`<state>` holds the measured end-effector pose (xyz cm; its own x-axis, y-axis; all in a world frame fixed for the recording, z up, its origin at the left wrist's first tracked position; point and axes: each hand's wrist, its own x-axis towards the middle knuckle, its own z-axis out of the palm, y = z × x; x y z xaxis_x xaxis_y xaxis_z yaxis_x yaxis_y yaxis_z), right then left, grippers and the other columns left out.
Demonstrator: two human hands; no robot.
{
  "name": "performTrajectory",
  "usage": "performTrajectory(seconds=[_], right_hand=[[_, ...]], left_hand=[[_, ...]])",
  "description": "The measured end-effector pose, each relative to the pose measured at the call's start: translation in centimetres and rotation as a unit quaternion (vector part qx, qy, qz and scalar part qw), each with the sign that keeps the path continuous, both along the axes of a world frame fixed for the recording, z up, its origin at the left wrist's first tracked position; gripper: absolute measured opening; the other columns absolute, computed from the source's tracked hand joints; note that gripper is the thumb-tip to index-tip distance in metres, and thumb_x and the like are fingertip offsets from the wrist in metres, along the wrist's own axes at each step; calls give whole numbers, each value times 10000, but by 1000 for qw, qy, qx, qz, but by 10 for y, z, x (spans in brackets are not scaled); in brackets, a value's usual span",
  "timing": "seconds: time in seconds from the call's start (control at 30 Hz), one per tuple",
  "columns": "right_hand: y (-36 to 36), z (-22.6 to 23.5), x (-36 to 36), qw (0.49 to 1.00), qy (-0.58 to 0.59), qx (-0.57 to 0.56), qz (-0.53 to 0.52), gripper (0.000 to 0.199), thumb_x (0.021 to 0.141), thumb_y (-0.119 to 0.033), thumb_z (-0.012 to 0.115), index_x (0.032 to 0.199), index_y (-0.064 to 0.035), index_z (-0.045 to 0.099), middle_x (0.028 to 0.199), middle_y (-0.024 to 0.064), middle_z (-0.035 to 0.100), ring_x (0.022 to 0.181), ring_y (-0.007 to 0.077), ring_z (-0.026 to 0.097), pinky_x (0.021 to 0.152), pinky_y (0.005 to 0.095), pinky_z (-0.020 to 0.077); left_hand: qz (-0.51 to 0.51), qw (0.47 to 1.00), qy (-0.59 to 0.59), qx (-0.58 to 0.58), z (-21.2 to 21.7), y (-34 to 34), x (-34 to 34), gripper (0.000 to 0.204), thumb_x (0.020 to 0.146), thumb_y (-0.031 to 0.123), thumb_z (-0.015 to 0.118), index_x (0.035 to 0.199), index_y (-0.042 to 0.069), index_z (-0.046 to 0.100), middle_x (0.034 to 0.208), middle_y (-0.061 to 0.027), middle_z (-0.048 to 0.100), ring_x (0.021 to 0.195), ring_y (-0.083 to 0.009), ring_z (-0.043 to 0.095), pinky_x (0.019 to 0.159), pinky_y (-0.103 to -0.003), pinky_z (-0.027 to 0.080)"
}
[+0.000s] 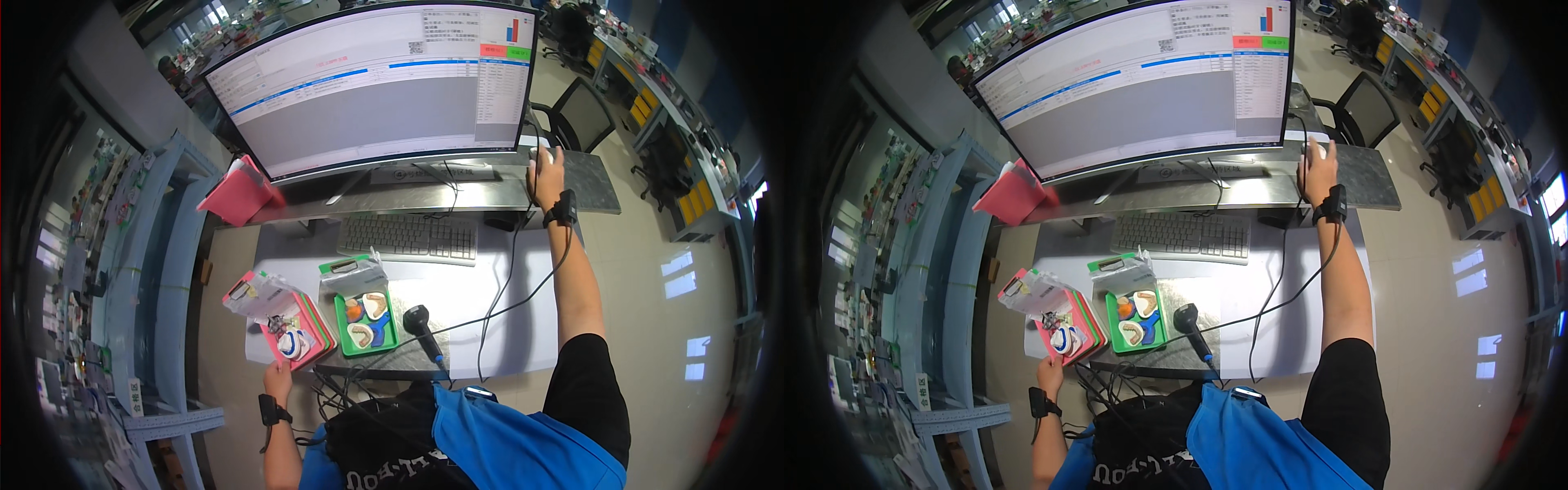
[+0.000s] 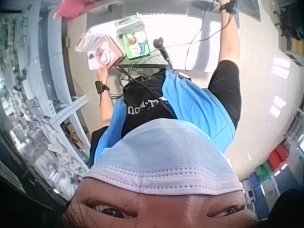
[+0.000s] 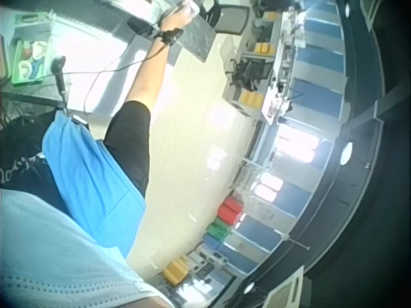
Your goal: The recorder picks up dental molds, scans the barcodes on their packaging, and confirms the data on a computer screen using a mouse and keyboard.
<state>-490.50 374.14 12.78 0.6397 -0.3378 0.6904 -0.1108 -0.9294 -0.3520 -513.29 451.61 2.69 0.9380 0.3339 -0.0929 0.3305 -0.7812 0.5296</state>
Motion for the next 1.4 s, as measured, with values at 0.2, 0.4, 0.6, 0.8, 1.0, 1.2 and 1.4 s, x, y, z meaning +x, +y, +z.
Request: performTrajectory(seconds=[0.2, 0.4, 0.6, 0.8, 1.0, 1.2, 1.4], right_hand=[[28, 23, -41, 955, -264, 128, -36, 368, 901, -75, 638, 1260, -18, 578, 1272, 188, 539, 1157, 302, 550, 979, 425, 475], [255, 30, -123, 906, -189, 186, 331, 212, 907, 13, 607, 1116, -2, 638, 1042, 123, 647, 865, 205, 619, 777, 308, 507], [450, -24, -156, 808, 355, 238, 406, 310, 959, -318, 630, 945, -14, 688, 731, 161, 694, 694, 329, 698, 670, 394, 545], [532, -70, -144, 788, 499, 28, 361, 543, 933, -496, 601, 793, 14, 720, 746, 247, 688, 758, 414, 698, 729, 497, 559], [544, -103, -144, 801, 451, 27, 394, 451, 966, -360, 573, 792, 33, 712, 750, 275, 674, 746, 453, 680, 726, 523, 558], [536, -112, -169, 853, 363, 125, 354, 466, 988, -350, 562, 731, 27, 658, 660, 266, 608, 645, 456, 612, 621, 530, 475], [491, -40, -208, 888, 330, 199, 251, 448, 1003, -302, 574, 736, 55, 622, 648, 282, 570, 620, 465, 590, 558, 500, 426]], left_hand=[[-103, 992, 67, 35, 13, 4, 23, 512, 977, 420, 509, 880, -50, 684, 861, -323, 641, 866, -509, 632, 751, -561, 472], [-68, 988, -100, -96, 3, 8, 14, 400, 995, 307, 569, 845, -61, 620, 807, -312, 608, 810, -515, 591, 657, -505, 459], [-46, 980, -129, -147, 46, 29, -10, 361, 998, 262, 544, 845, -63, 583, 666, -244, 541, 558, -289, 460, 590, -424, 430], [-25, 990, -99, -99, 74, 89, -61, 327, 1008, 226, 522, 895, -71, 601, 669, -198, 555, 617, -200, 507, 615, -394, 438], [32, 988, -107, -103, 55, 135, -107, 329, 1004, 223, 530, 890, -78, 600, 668, -233, 551, 576, -253, 513, 595, -414, 434], [6, 988, -103, -118, 47, 143, -95, 333, 1001, 233, 535, 893, -75, 601, 659, -238, 543, 556, -256, 506, 582, -412, 435], [-53, 985, -88, -136, 48, 121, -51, 365, 999, 264, 544, 858, -69, 592, 683, -270, 546, 619, -379, 536, 579, -454, 430]])
